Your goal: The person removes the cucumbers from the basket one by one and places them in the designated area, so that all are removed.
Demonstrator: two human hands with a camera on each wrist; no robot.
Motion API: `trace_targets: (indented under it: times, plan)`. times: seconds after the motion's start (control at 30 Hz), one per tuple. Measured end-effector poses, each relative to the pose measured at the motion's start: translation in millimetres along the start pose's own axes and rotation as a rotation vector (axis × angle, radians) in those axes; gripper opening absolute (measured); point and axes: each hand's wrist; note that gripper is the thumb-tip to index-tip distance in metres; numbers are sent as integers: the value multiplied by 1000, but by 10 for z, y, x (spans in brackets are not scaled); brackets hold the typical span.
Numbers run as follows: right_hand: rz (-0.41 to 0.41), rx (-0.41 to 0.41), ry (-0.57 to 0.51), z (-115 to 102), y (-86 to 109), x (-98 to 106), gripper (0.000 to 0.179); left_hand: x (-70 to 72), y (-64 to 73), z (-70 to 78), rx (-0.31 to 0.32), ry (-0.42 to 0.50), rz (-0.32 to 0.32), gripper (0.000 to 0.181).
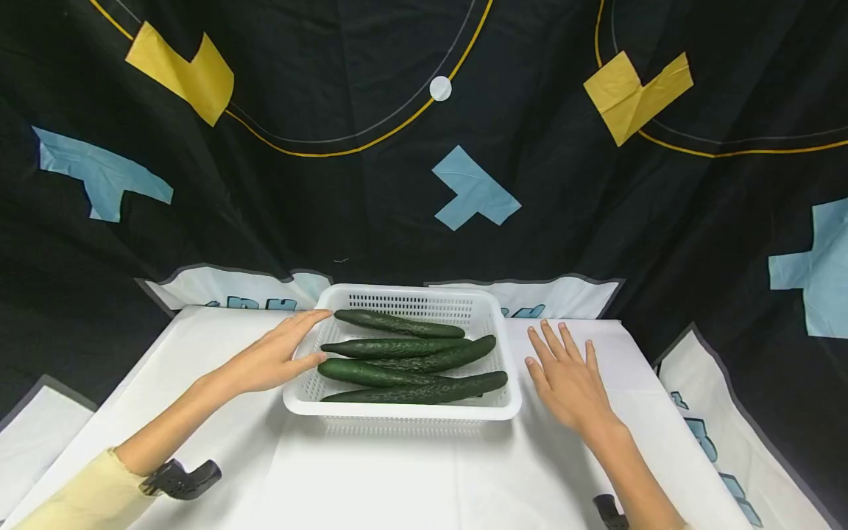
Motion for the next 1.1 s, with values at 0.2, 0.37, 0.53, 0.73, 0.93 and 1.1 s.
trace_targets:
  times: [0.2, 0.37, 0.53, 0.73, 0.93, 1.1]
  plan:
    - [-24, 7, -14, -38, -47, -69, 55, -114, -143, 97, -15, 120, -90, 67]
    - [-49, -1, -21, -47, -90, -119, 56, -68, -303, 183, -82, 148, -122, 63]
    - [-83, -10, -43, -45, -151, -179, 58, 16, -512, 220, -132, 204, -175, 58]
    - [-118, -23, -65, -49, -195, -256, 58, 37, -802, 257, -136, 248, -286, 56]
    - [-134, -28, -67, -54, -201, -273, 59, -21, -1064, 298, -138, 215, -350, 54]
    - [-162, -42, -53, -56, -216, -274, 62, -131, -1227, 273, -80, 185, -419, 54]
Point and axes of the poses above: each hand's wrist, its own y-axis away from the middle knuckle, its own x-axis out of the back of the hand, z = x × y, and after that the axes turned 10 degrees about -y, right-handed
